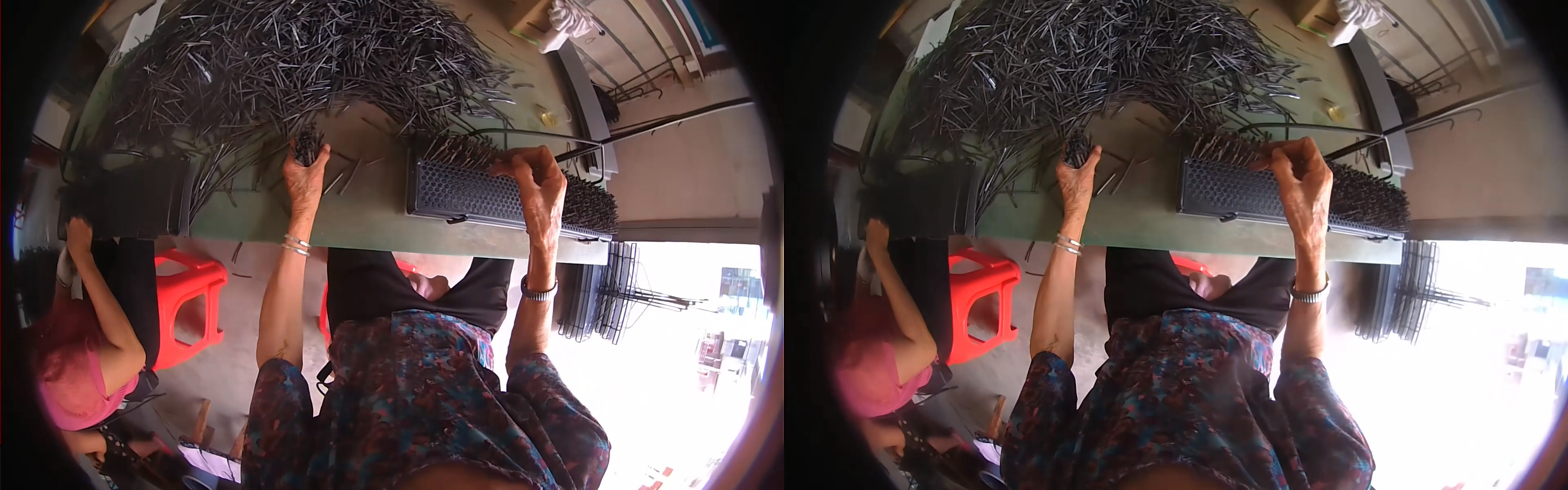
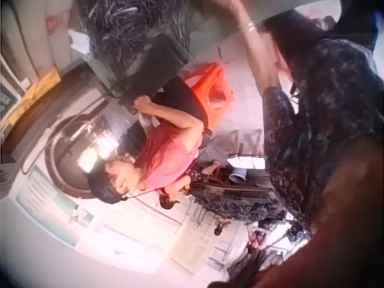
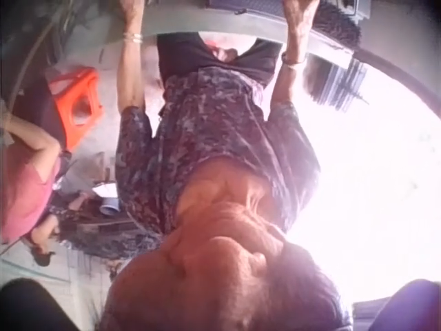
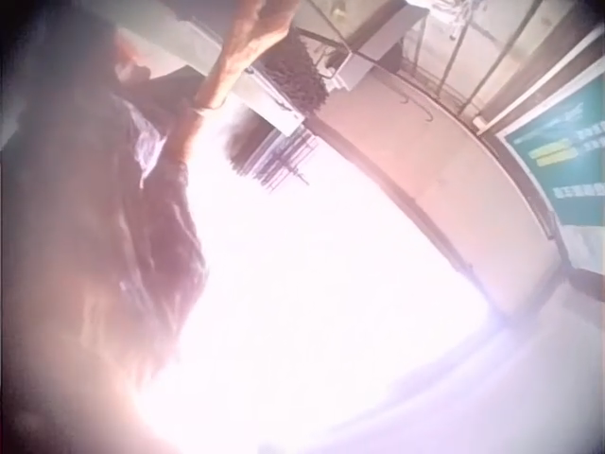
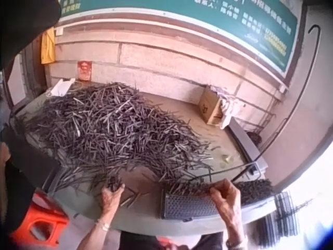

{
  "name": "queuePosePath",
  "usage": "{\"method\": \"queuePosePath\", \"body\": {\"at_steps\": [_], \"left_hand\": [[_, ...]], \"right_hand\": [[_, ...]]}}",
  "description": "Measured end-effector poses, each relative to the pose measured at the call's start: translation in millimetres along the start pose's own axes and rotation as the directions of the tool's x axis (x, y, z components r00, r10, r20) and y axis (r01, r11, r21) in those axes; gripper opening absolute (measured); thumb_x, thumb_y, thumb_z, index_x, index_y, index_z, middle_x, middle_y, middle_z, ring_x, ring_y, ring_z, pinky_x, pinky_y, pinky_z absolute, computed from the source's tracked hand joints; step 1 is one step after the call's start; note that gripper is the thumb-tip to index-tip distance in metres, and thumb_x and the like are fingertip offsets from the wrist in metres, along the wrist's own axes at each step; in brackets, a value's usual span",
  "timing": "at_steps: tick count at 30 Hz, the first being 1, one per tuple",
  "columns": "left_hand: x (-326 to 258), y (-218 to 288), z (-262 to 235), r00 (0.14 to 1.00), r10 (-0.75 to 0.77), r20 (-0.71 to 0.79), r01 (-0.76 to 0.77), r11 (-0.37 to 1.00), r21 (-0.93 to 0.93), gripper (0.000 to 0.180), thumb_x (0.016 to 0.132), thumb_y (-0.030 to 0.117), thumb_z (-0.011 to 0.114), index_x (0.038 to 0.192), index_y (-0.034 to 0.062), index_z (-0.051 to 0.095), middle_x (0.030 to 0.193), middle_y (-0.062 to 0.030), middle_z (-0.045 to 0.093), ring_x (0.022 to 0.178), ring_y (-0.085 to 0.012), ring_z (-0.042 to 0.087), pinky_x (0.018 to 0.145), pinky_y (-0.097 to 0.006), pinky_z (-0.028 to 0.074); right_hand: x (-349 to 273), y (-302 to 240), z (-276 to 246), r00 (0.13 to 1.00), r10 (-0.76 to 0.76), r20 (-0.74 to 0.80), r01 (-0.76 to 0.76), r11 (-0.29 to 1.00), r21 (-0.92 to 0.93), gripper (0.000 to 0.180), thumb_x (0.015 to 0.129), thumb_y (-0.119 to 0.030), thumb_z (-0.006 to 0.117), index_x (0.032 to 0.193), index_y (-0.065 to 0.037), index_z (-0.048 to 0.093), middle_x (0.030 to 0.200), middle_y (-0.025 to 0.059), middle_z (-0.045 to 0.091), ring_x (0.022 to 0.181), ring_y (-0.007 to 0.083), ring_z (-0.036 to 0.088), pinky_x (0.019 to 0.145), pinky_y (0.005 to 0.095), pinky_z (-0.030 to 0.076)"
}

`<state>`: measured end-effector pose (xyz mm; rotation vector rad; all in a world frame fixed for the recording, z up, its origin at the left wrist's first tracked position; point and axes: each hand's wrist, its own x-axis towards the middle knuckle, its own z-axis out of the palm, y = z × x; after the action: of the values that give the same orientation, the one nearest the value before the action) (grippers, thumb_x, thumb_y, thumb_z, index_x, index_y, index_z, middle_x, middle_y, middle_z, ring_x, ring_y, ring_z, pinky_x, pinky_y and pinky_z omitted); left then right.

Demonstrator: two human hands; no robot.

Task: Assembling small metal pins into a black template on a workbench.

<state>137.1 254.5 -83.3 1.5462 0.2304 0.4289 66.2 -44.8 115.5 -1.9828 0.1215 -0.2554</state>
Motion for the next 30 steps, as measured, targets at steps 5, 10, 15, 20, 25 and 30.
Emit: {"method": "queuePosePath", "body": {"at_steps": [5, 10, 15, 20, 25, 30], "left_hand": [[23, 15, 5, 0.961, -0.250, -0.119, 0.194, 0.914, -0.355, 0.017, 0.077, 0.011, 0.075, 0.087, 0.0016, 0.065, 0.076, -0.0021, 0.065, 0.064, -0.0119, 0.060, 0.069, -0.030, 0.050], [20, 34, 4, 0.836, -0.475, 0.276, 0.511, 0.487, -0.709, 0.011, 0.085, 0.009, 0.067, 0.090, 0.0018, 0.061, 0.080, -0.0083, 0.064, 0.072, -0.0194, 0.062, 0.071, -0.035, 0.055], [-52, 73, 28, 0.656, -0.451, 0.605, 0.744, 0.253, -0.619, 0.013, 0.089, 0.013, 0.065, 0.097, 0.0033, 0.061, 0.088, -0.0112, 0.065, 0.080, -0.0209, 0.064, 0.087, -0.045, 0.055], [-108, 98, 48, 0.520, -0.545, 0.658, 0.836, 0.164, -0.524, 0.016, 0.087, 0.015, 0.069, 0.100, 0.0073, 0.063, 0.088, -0.0102, 0.067, 0.078, -0.0219, 0.066, 0.087, -0.053, 0.054], [-140, 101, 58, 0.597, -0.525, 0.607, 0.801, 0.436, -0.411, 0.017, 0.087, 0.019, 0.068, 0.095, 0.0035, 0.065, 0.076, -0.0068, 0.065, 0.068, -0.0164, 0.063, 0.061, -0.033, 0.053], [-156, 105, 64, 0.607, -0.539, 0.584, 0.793, 0.461, -0.399, 0.017, 0.087, 0.015, 0.068, 0.094, 0.0011, 0.064, 0.072, -0.0073, 0.063, 0.064, -0.0164, 0.061, 0.058, -0.031, 0.051]], "right_hand": [[-9, 7, -1, 0.998, -0.058, 0.000, 0.058, 0.998, 0.010, 0.008, 0.093, -0.005, 0.057, 0.092, 0.003, 0.057, 0.083, 0.0116, 0.069, 0.076, 0.0151, 0.068, 0.076, 0.0265, 0.050], [-3, 23, 11, 0.995, -0.017, 0.103, 0.019, 1.000, -0.015, 0.009, 0.091, -0.005, 0.058, 0.094, 0.003, 0.057, 0.084, 0.0098, 0.069, 0.079, 0.0134, 0.066, 0.074, 0.0251, 0.049], [1, 25, 30, 0.994, -0.019, 0.112, 0.036, 0.989, -0.145, 0.012, 0.091, -0.008, 0.058, 0.094, 0.003, 0.055, 0.083, 0.0110, 0.069, 0.075, 0.0139, 0.067, 0.070, 0.0264, 0.050], [13, 47, 44, 0.950, -0.289, 0.118, 0.312, 0.882, -0.353, 0.013, 0.089, -0.008, 0.062, 0.094, 0.000, 0.052, 0.077, 0.0148, 0.065, 0.070, 0.0280, 0.067, 0.064, 0.0345, 0.052], [18, 49, 54, 0.898, -0.407, 0.166, 0.439, 0.814, -0.380, 0.013, 0.088, -0.006, 0.062, 0.095, -0.003, 0.051, 0.074, 0.0173, 0.062, 0.068, 0.0359, 0.063, 0.060, 0.0411, 0.049], [26, 50, 65, 0.832, -0.512, 0.212, 0.552, 0.731, -0.401, 0.012, 0.085, -0.010, 0.066, 0.096, -0.008, 0.064, 0.084, 0.0124, 0.061, 0.075, 0.0334, 0.063, 0.063, 0.0407, 0.051]]}}
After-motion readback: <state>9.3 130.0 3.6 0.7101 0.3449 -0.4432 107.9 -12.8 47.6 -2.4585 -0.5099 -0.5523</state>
